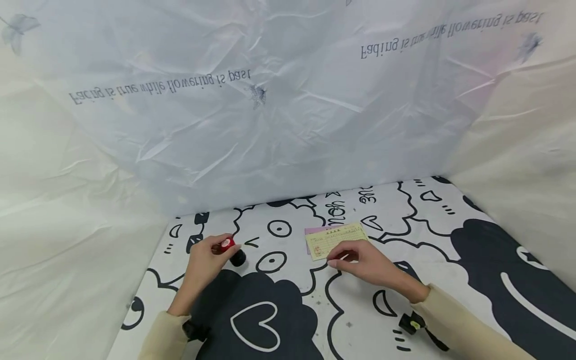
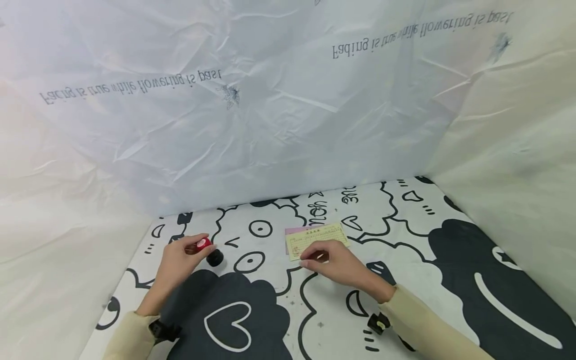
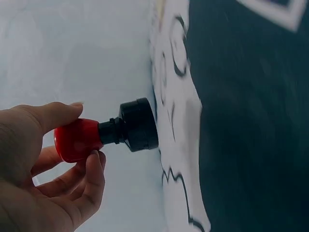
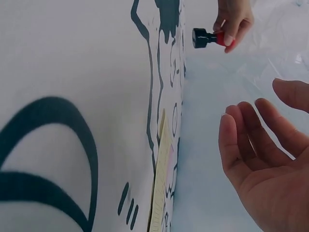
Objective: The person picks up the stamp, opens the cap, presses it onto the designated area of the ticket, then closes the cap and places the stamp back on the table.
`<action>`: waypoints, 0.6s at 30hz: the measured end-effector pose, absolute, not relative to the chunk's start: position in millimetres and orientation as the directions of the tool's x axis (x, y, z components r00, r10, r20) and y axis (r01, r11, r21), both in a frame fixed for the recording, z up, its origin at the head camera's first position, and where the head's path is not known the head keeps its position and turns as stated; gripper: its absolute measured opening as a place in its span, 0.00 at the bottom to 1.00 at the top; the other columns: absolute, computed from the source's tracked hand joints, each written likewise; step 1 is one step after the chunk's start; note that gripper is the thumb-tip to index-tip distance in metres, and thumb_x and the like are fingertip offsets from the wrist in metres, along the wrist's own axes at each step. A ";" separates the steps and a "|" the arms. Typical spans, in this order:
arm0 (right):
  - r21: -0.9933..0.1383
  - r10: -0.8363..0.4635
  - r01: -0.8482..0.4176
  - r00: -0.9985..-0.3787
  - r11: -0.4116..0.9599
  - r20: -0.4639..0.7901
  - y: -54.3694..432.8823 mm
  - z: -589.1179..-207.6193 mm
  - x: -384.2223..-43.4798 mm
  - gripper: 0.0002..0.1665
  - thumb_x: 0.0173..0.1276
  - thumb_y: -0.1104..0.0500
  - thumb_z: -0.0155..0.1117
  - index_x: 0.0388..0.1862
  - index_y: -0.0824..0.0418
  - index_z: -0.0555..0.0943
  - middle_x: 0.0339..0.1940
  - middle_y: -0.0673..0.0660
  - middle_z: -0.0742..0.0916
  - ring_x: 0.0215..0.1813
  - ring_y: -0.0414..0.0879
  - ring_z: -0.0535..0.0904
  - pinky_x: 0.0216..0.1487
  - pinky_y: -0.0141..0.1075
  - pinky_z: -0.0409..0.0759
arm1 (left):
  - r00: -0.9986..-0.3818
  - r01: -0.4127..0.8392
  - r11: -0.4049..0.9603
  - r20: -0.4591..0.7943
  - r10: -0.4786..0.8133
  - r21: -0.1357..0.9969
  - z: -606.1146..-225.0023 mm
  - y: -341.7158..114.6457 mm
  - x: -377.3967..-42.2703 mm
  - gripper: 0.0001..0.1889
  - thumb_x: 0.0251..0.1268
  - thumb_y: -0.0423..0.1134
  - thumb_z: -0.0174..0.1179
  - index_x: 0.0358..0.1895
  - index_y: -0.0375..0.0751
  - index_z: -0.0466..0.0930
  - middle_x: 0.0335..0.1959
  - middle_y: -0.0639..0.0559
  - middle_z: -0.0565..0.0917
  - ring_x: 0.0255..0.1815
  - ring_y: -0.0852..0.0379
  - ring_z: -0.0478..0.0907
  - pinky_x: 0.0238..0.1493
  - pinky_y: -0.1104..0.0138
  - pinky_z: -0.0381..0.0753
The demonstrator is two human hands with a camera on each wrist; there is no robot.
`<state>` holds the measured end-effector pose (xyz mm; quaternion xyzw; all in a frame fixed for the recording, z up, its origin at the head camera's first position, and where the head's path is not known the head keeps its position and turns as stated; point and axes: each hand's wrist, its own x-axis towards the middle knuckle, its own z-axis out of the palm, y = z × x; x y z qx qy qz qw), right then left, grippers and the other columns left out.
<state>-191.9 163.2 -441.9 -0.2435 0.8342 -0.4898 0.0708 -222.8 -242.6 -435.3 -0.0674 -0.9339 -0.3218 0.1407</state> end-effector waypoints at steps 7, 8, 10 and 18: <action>-0.849 -0.478 -0.334 -0.871 0.410 0.111 165.8 -440.1 -189.1 0.12 0.75 0.50 0.69 0.47 0.56 0.89 0.45 0.48 0.90 0.45 0.40 0.84 0.48 0.33 0.85 | -0.955 0.203 0.838 0.292 0.054 0.506 -441.8 -254.7 -230.6 0.24 0.64 0.45 0.75 0.60 0.38 0.87 0.45 0.38 0.90 0.39 0.51 0.86 0.36 0.69 0.82; -0.849 -0.481 -0.332 -0.870 0.411 0.108 165.9 -440.1 -188.9 0.12 0.76 0.50 0.69 0.47 0.56 0.89 0.45 0.48 0.90 0.44 0.40 0.84 0.48 0.33 0.85 | -0.955 0.203 0.838 0.290 0.056 0.506 -442.5 -254.8 -231.2 0.24 0.64 0.45 0.75 0.60 0.38 0.87 0.44 0.38 0.90 0.39 0.51 0.86 0.35 0.69 0.82; -0.849 -0.483 -0.328 -0.870 0.414 0.100 166.2 -440.4 -188.6 0.10 0.76 0.50 0.68 0.46 0.54 0.89 0.44 0.48 0.90 0.43 0.40 0.84 0.48 0.33 0.84 | -0.957 0.203 0.836 0.284 0.059 0.510 -444.5 -254.8 -232.9 0.24 0.64 0.44 0.75 0.60 0.37 0.87 0.44 0.38 0.89 0.38 0.52 0.86 0.35 0.70 0.82; -0.850 -0.482 -0.319 -0.871 0.419 0.089 168.1 -439.7 -187.7 0.10 0.76 0.51 0.68 0.45 0.54 0.89 0.42 0.50 0.90 0.41 0.40 0.83 0.47 0.33 0.84 | -0.960 0.200 0.835 0.272 0.063 0.513 -450.4 -250.2 -238.6 0.21 0.63 0.42 0.76 0.57 0.38 0.88 0.44 0.39 0.89 0.39 0.51 0.85 0.38 0.65 0.83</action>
